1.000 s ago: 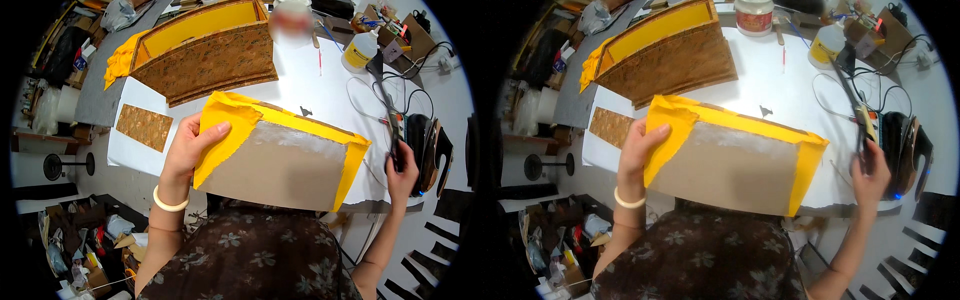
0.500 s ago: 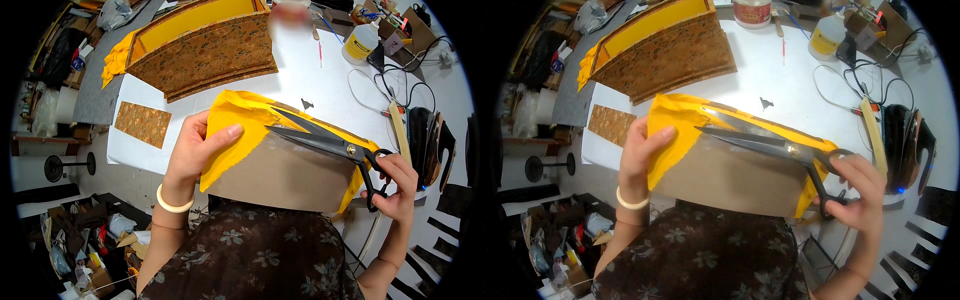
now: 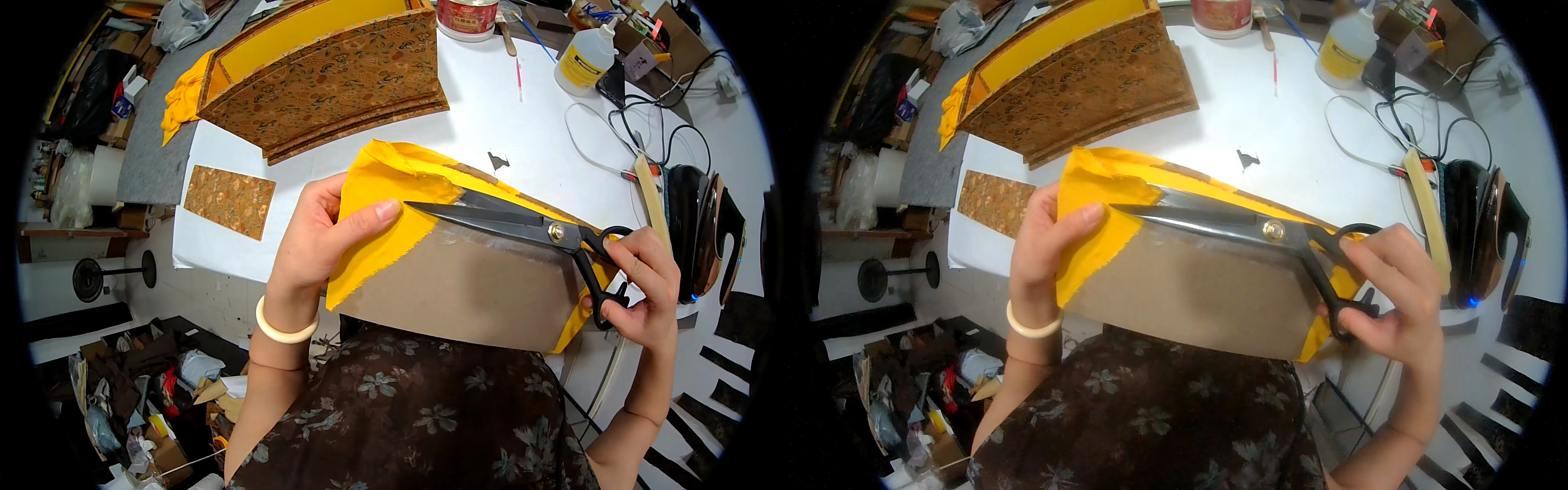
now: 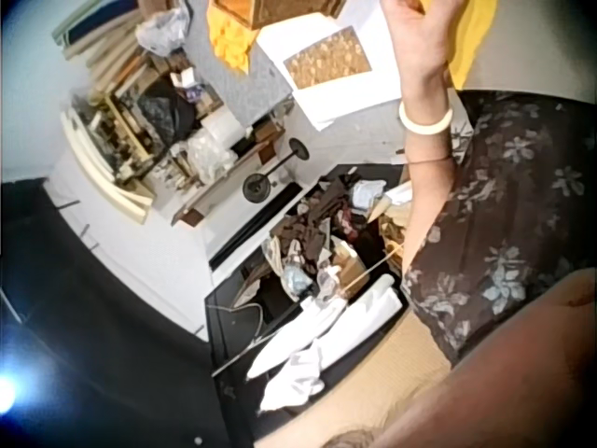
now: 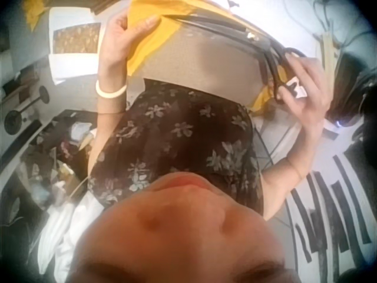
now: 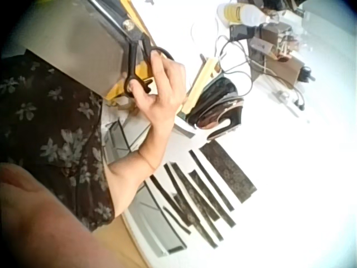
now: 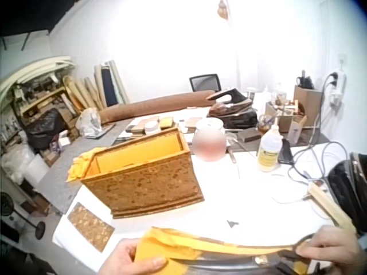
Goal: The person applies adhesive to the edges of a rectangular board using a brush, then presses a yellow fabric onto the glued surface. They use scissors to trim the excess fabric along the edges and fold the remaining fabric over the sides, smoothing it by hand to secure the attachment.
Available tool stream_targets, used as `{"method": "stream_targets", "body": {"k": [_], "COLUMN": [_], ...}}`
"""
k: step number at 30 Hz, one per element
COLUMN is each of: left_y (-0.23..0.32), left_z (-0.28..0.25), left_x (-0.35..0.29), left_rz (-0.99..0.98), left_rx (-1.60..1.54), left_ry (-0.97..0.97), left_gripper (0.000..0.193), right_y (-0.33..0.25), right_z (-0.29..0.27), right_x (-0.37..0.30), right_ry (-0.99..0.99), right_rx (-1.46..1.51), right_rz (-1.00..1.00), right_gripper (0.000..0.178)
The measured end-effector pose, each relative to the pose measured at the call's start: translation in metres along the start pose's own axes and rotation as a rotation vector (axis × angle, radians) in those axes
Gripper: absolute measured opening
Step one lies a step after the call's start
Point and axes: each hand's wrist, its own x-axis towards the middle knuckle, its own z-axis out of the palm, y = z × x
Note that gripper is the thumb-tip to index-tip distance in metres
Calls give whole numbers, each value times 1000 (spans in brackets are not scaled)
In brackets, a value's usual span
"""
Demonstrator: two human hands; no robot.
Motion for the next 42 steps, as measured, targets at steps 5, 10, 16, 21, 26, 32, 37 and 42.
{"method": "stream_targets", "body": {"k": [5, 10, 16, 21, 26, 32, 37, 42], "left_y": [-1, -1, 1, 3, 2, 2, 4, 4], "left_z": [-1, -3, -1, -1, -1, -1, 0, 0], "left_x": [0, -1, -2, -3, -4, -6, -8, -8], "left_rz": [-2, -4, -1, -3, 8, 16, 18, 30], "left_rx": [-1, 7, -12, -11, -13, -24, -22, -17], "left_ry": [-1, -4, 5, 8, 5, 10, 20, 13], "left_gripper": [28, 27, 28, 29, 30, 30, 30, 31], "right_y": [0, 0, -1, -2, -3, -6, -4, -4], "right_z": [2, 2, 3, 3, 2, -2, -3, -4], "right_x": [-1, -1, 0, -3, -3, -3, -4, -4], "right_ry": [-9, -13, -5, -13, -9, -27, -27, -22], "right_rx": [3, 11, 4, -9, -24, -43, -67, -63], "right_rz": [28, 15, 16, 27, 16, 18, -14, -33], "right_gripper": [49, 49, 48, 48, 48, 48, 47, 46]}}
